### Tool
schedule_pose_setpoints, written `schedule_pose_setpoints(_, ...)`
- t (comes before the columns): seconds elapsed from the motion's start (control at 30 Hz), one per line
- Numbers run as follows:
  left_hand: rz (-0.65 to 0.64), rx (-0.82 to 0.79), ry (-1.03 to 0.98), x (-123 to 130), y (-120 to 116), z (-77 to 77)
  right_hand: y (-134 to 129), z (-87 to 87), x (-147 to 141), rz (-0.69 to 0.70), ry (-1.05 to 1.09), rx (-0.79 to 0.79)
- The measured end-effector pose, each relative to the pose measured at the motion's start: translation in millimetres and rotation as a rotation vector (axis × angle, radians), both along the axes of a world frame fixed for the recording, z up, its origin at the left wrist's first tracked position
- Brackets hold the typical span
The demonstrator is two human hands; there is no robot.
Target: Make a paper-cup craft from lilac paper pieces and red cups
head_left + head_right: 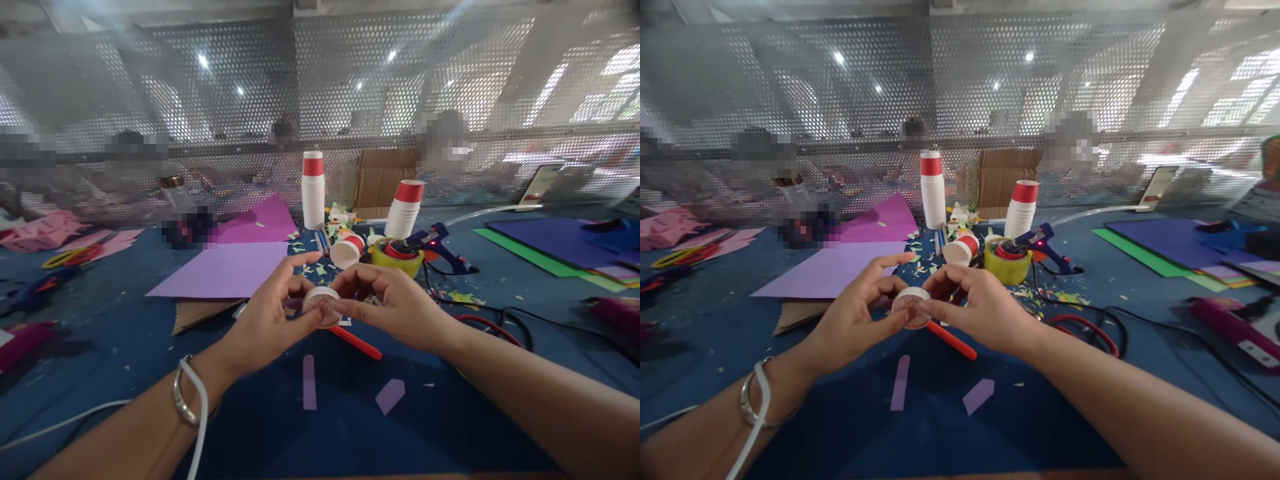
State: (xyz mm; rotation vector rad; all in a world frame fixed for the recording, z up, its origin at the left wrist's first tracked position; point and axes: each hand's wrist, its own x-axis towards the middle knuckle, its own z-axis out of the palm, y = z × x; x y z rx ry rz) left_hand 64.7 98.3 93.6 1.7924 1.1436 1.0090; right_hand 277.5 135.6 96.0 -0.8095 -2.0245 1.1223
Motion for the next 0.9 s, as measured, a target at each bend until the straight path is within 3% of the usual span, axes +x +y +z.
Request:
schedule_pose_setpoints(0.23, -0.058, -0.171, -0.197, -1.1, 9.7, -4.9, 3.7, -9.9, 4.5, -0.016, 0.240, -0.113)
schedule_pose_setpoints(0.4, -0.034, -0.197, -0.306, -2.6, 17.0, -9.2, 9.7, -5.7, 11.1, -0.039, 0.210, -0.081)
schedule_pose_setpoints(0.53, 0.023, -0.215, -0.356, -7.2, 20.7, -11.6, 31.1, 8.4, 42.2, -0.195, 0.054, 0.082)
schedule_pose_setpoints(0.67, 0.027, -0.259, -0.385, -8.8, 22.2, -14.3, 60.8, 19.3, 91.5, -0.572, -0.176, 0.252)
schedule_pose_setpoints(0.77, 0.040, -0.265, -0.376, -8.3, 21.5, -14.4, 76.8, 20.9, 125.7, -0.704, -0.262, 0.260)
schedule_pose_setpoints(0.9, 0.055, -0.269, -0.403, -7.0, 19.9, -11.1, 88.1, 15.7, 151.9, -0.759, -0.405, 0.179)
